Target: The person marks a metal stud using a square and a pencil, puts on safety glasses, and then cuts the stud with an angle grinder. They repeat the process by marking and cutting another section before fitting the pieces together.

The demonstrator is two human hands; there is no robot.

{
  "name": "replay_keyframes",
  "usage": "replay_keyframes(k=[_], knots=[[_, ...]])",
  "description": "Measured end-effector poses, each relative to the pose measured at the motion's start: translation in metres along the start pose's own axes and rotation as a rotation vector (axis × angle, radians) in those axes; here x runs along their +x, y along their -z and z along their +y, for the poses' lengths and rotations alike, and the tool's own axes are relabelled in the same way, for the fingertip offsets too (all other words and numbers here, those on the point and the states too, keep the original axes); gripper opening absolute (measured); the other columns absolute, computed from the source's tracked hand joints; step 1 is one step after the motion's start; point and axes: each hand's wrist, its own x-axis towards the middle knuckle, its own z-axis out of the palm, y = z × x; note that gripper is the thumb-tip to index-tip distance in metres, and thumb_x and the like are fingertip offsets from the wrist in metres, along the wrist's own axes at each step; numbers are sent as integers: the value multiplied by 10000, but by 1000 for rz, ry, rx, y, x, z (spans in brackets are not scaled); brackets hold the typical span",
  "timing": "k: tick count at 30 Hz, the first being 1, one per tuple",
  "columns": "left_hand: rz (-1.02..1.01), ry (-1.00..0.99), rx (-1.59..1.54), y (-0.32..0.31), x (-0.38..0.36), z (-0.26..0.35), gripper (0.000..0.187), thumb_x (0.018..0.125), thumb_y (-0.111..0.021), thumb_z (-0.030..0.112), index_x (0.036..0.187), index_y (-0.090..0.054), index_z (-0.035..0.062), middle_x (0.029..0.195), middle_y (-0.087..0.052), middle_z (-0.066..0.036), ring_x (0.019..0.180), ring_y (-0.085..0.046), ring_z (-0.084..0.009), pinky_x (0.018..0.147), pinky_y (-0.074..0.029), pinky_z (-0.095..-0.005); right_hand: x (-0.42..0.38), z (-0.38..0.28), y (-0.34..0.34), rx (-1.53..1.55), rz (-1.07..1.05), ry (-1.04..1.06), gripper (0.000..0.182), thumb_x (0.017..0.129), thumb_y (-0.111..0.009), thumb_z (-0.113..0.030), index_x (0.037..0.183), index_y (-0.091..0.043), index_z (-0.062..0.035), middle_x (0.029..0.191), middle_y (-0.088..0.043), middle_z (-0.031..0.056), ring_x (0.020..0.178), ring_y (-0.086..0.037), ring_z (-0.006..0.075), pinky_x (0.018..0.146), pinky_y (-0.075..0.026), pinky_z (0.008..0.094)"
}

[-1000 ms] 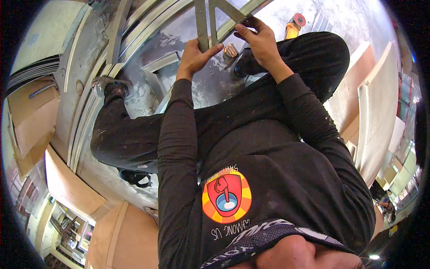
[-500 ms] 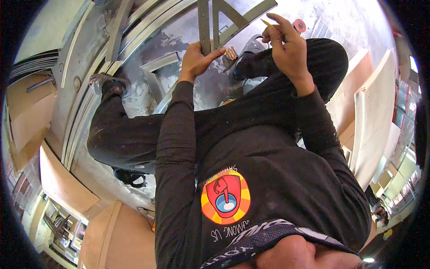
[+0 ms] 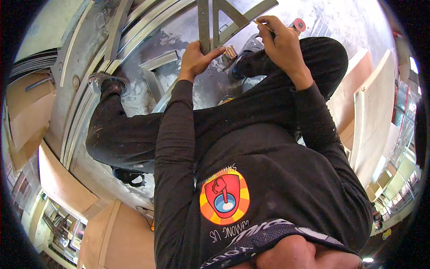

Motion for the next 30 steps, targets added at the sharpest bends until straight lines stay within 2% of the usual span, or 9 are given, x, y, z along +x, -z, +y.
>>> replay_keyframes(k=[8, 10, 11, 14, 16, 21, 25, 27, 30], knots=[[-21, 29, -22, -5, 0, -3, 565, 720, -795, 568, 989, -762, 72, 807, -733, -131, 743, -708, -252, 687, -522, -378, 9, 5, -20, -110, -1, 23, 156, 933, -624, -159, 1063, -595, -77, 771, -669, 207, 724, -664, 408, 620, -525, 490], [-19, 22, -4, -7, -1, -3, 565, 719, -793, 571, 979, -762, 70, 792, -730, -121, 730, -702, -243, 682, -520, -377, 12, 5, -23, -175, 33, 88, 136, 922, -640, -117, 1040, -641, -49, 765, -685, 165, 664, -681, 332, 601, -521, 381], [-15, 20, -5, -6, -1, -3, 565, 719, -793, 571, 979, -762, 70, 792, -730, -121, 730, -702, -243, 682, -520, -377, 9, 3, -19, -176, 33, 92, 136, 922, -640, -117, 1040, -641, -49, 765, -685, 165, 664, -681, 332, 601, -521, 381], [-16, 10, -3, -3, -2, -2, 478, 791, -783, 462, 978, -744, 24, 759, -702, -49, 675, -621, -136, 659, -498, -330, -3, 4, -16, -186, 0, 25, 133, 922, -634, -131, 1030, -640, -53, 783, -684, 173, 702, -673, 368, 618, -521, 420], [28, -16, -24, -3, -3, -1, 552, 722, -788, 567, 963, -764, 72, 752, -717, -109, 693, -686, -232, 671, -514, -371, -4, 14, -25, -190, -89, 54, 124, 915, -633, -122, 1019, -641, -55, 778, -679, 182, 729, -667, 382, 623, -519, 433], [63, 0, -36, 6, 2, -8, 552, 724, -790, 561, 961, -764, 63, 752, -717, -116, 695, -690, -237, 670, -514, -372, -5, -8, -10, -180, -6, 40, 120, 901, -644, -73, 1020, -650, -59, 768, -680, 165, 708, -672, 360, 600, -514, 406], [66, -25, -55, 0, 0, -8, 566, 722, -791, 564, 960, -761, 51, 761, -720, -124, 708, -694, -249, 676, -516, -382, 6, -14, -3, -90, 108, 132, 73, 921, -616, -119, 972, -590, -74, 772, -660, 169, 716, -662, 380, 608, -524, 462], [32, 1, -43, 1, -1, -7, 572, 722, -791, 566, 961, -760, 47, 763, -720, -127, 713, -695, -254, 679, -516, -385, 10, -3, -15, -117, 61, 141, 137, 910, -663, -90, 1038, -645, -48, 815, -693, 171, 708, -685, 340, 614, -522, 372], [14, 18, -21, 0, -1, -10, 579, 722, -791, 569, 962, -758, 43, 763, -718, -131, 719, -696, -260, 681, -517, -387, 13, -3, -16, -123, 30, 130, 142, 919, -655, -110, 1045, -643, -45, 839, -694, 181, 738, -685, 358, 629, -527, 387]])
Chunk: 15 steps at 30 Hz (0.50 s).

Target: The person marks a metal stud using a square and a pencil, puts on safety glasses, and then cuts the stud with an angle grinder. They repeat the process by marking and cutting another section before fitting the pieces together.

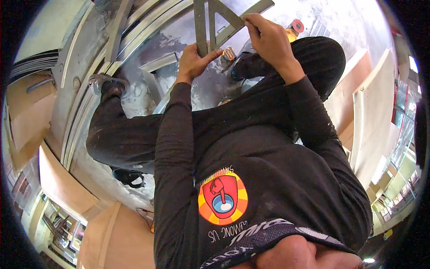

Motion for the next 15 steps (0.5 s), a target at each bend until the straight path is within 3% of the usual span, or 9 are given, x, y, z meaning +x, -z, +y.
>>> replay_keyframes(k=[8, 11, 13, 14, 15], knots=[[-13, -48, 9, -3, 1, -2, 566, 732, -791, 550, 1001, -754, 54, 765, -717, -118, 706, -688, -238, 681, -516, -373, -3, 1, -2, -9, 18, -10, 125, 909, -643, -99, 1024, -648, -51, 829, -689, 189, 749, -673, 368, 657, -525, 418], [11, -9, -36, 1, 3, -5, 553, 742, -789, 535, 1021, -751, 58, 777, -722, -110, 709, -687, -224, 685, -517, -369, -16, 3, 12, -134, -45, 2, 107, 907, -628, -85, 995, -668, -40, 812, -693, 180, 723, -679, 341, 637, -519, 384], [-4, -6, -38, 6, 2, -1, 541, 753, -790, 520, 1007, -750, 45, 761, -715, -100, 696, -674, -191, 670, -511, -353, -25, 14, 17, -121, -58, -153, 123, 909, -615, -85, 988, -694, -32, 795, -701, 154, 684, -691, 265, 628, -513, 326], [-11, -6, -35, 7, 2, 1, 541, 753, -790, 520, 1007, -750, 45, 761, -715, -100, 696, -674, -191, 670, -511, -353, -22, 16, 15, 127, 14, -389, 159, 914, -619, -118, 1014, -718, -43, 795, -716, 116, 674, -688, 170, 666, -519, 275], [-13, 4, -71, 8, 1, 4, 538, 755, -795, 511, 996, -748, 33, 748, -708, -93, 687, -662, -179, 664, -507, -347, -16, 22, 16, 259, -23, -598, 230, 940, -635, -184, 1080, -712, -17, 854, -731, 100, 743, -691, 138, 714, -535, 271]])
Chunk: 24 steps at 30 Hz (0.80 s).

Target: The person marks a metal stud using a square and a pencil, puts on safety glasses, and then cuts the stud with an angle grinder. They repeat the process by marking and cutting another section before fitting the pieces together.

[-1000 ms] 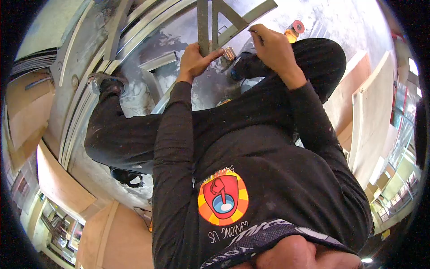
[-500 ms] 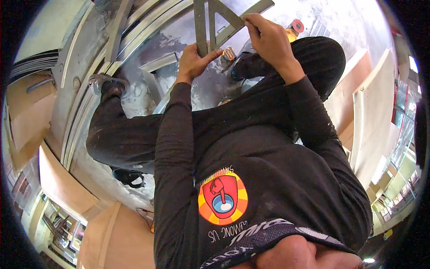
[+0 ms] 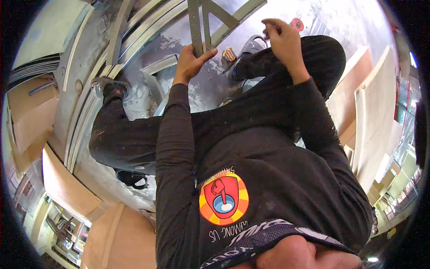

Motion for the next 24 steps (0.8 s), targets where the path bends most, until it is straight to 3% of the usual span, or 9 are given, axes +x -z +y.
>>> replay_keyframes(k=[4, 6, 7, 10, 14, 15, 17, 24], knots=[[-43, 22, -37, 2, -2, 5, 536, 767, -802, 484, 974, -742, -6, 728, -693, -81, 668, -627, -153, 657, -499, -330, 28, -19, -10, 304, -117, -235, 354, 963, -650, -252, 1116, -681, 66, 977, -721, 120, 871, -702, 183, 747, -547, 276], [-68, 22, 7, 3, -1, 3, 543, 773, -797, 483, 992, -730, -10, 746, -691, -83, 683, -626, -153, 663, -496, -328, 37, -29, -15, 486, -110, -402, 395, 888, -714, -365, 886, -680, 28, 780, -655, 90, 710, -646, 222, 670, -536, 354], [-90, 24, 52, 4, -1, 1, 551, 780, -791, 481, 1010, -718, -14, 764, -689, -85, 698, -624, -153, 668, -494, -327, 39, -26, -23, 565, -50, -369, 491, 858, -752, -457, 858, -671, 28, 751, -617, 46, 643, -602, 137, 582, -511, 276], [-11, -81, -26, 1, -3, -5, 567, 804, -767, 484, 1054, -682, -18, 810, -681, -92, 740, -622, -153, 689, -490, -324, 41, -17, -23, 577, -29, -356, 443, 863, -757, -406, 859, -666, 28, 750, -620, 51, 637, -607, 151, 582, -516, 283], [-54, -56, 33, 12, -5, -14, 562, 830, -744, 472, 1087, -651, -19, 860, -680, -86, 797, -622, -162, 740, -489, -326, 49, -4, -30, 735, -61, -361, 388, 872, -753, -350, 932, -669, 24, 787, -643, 60, 682, -633, 156, 647, -537, 299], [-95, -11, -100, 13, -5, -20, 556, 838, -740, 462, 1091, -646, -24, 880, -685, -83, 817, -625, -170, 762, -489, -330, 50, 1, -32, 735, -64, -361, 388, 872, -753, -350, 932, -669, 24, 787, -643, 60, 682, -633, 156, 647, -537, 299], [-133, 34, -234, 13, -5, -23, 551, 845, -735, 452, 1096, -642, -29, 901, -690, -81, 837, -629, -179, 784, -489, -335, 51, 9, -35, 1024, -140, -253, 320, 912, -705, -292, 981, -667, 18, 853, -672, 69, 764, -665, 186, 738, -553, 331], [-114, 1, -150, 6, -11, -2, 618, 830, -753, 437, 1217, -595, -17, 984, -691, -102, 873, -642, -184, 816, -503, -330, 51, 24, -34, 1201, -388, -160, 357, 964, -640, -321, 1105, -638, 7, 1013, -676, 77, 983, -653, 220, 929, -500, 384]])
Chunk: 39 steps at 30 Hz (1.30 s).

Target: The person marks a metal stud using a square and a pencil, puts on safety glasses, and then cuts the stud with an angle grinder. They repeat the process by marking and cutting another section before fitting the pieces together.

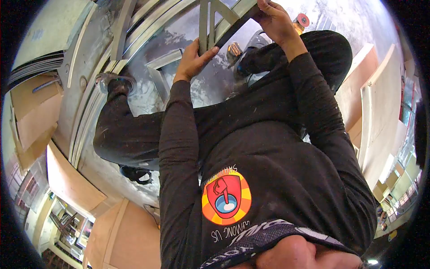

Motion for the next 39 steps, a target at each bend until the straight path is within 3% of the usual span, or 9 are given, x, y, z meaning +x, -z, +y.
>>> replay_keyframes(k=[7, 13, 22, 39], knots=[[137, -149, 121, -9, 5, -3, 698, 776, -786, 482, 1217, -591, -23, 1005, -697, -162, 880, -675, -241, 816, -522, -356, 0, 0, -10, 79, -65, 15, 406, 959, -636, -361, 1152, -623, -4, 1067, -678, 70, 1040, -637, 222, 961, -477, 396], [147, -100, 196, -7, 8, -1, 700, 764, -780, 520, 1175, -620, -24, 988, -700, -178, 878, -680, -262, 813, -522, -367, 4, 6, -3, 66, -86, 25, 415, 952, -640, -376, 1159, -623, -17, 1068, -679, 62, 1028, -640, 209, 957, -479, 399], [115, -28, 140, -7, 9, 4, 708, 761, -777, 535, 1172, -631, -23, 975, -702, -156, 858, -682, -238, 794, -526, -356, 8, 9, -1, 87, -77, 12, 378, 945, -647, -382, 1116, -632, -46, 1018, -681, 38, 998, -641, 194, 954, -476, 392], [131, -79, 132, -9, 9, 3, 645, 755, -795, 492, 1120, -668, -24, 924, -713, -131, 820, -671, -199, 771, -524, -328, 10, 12, 8, 117, -131, 6, 375, 954, -640, -365, 1145, -617, -43, 1011, -661, 35, 1005, -630, 190, 960, -477, 390]])
